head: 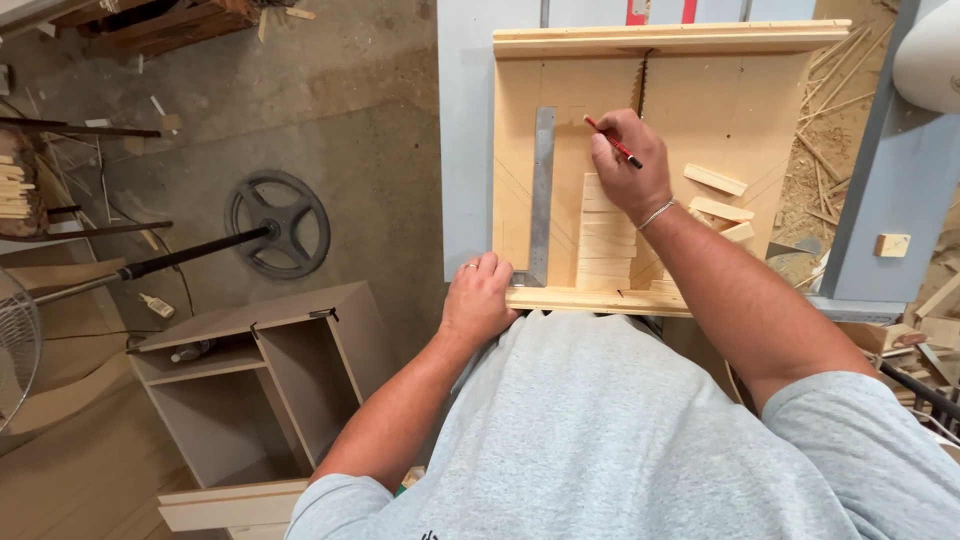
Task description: Organizing wooden blocks and preparing them for cutting on a table saw sled using a ruler and pencil.
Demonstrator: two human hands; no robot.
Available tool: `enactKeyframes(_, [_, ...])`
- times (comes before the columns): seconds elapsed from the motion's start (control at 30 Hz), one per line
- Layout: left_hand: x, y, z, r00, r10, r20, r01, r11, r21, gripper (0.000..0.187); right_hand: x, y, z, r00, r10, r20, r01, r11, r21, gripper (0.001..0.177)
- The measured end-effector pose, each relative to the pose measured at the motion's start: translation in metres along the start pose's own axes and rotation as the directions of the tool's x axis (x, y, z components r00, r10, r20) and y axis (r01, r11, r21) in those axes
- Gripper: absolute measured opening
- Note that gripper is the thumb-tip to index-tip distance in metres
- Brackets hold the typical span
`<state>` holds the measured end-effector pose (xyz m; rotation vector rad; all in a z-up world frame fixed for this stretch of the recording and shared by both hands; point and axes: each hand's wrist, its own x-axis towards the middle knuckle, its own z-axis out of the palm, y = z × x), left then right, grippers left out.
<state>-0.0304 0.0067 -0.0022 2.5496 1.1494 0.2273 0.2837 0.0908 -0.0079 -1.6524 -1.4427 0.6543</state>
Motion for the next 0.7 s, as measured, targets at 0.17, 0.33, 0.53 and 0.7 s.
enactKeyframes(0.17, [-0.001, -0.001, 0.003, 1.0, -0.018, -0.011, 0.018, 1.0, -0.003, 0.042, 0.005, 0.009, 0.0, 0.999, -0.035, 0.012, 0.035, 0.999, -0.007, 0.012])
enactKeyframes(0.33, [-0.003, -0.003, 0.008, 1.0, -0.019, -0.023, 0.018, 1.0, -0.019, 0.046, 0.007, 0.005, -0.005, 0.996, -0.05, 0.07, 0.051, 0.998, -0.022, 0.014])
enactKeyframes(0.53, [-0.002, -0.002, 0.004, 1.0, -0.011, -0.028, 0.011, 1.0, -0.006, 0.045, 0.007, 0.006, -0.002, 0.995, -0.049, 0.085, 0.054, 0.997, -0.057, 0.014])
enactKeyframes(0.7, [-0.001, -0.002, 0.005, 1.0, -0.011, -0.015, 0.011, 1.0, -0.009, 0.042, 0.013, 0.008, -0.009, 0.995, -0.09, 0.043, 0.095, 0.989, -0.114, 0.012])
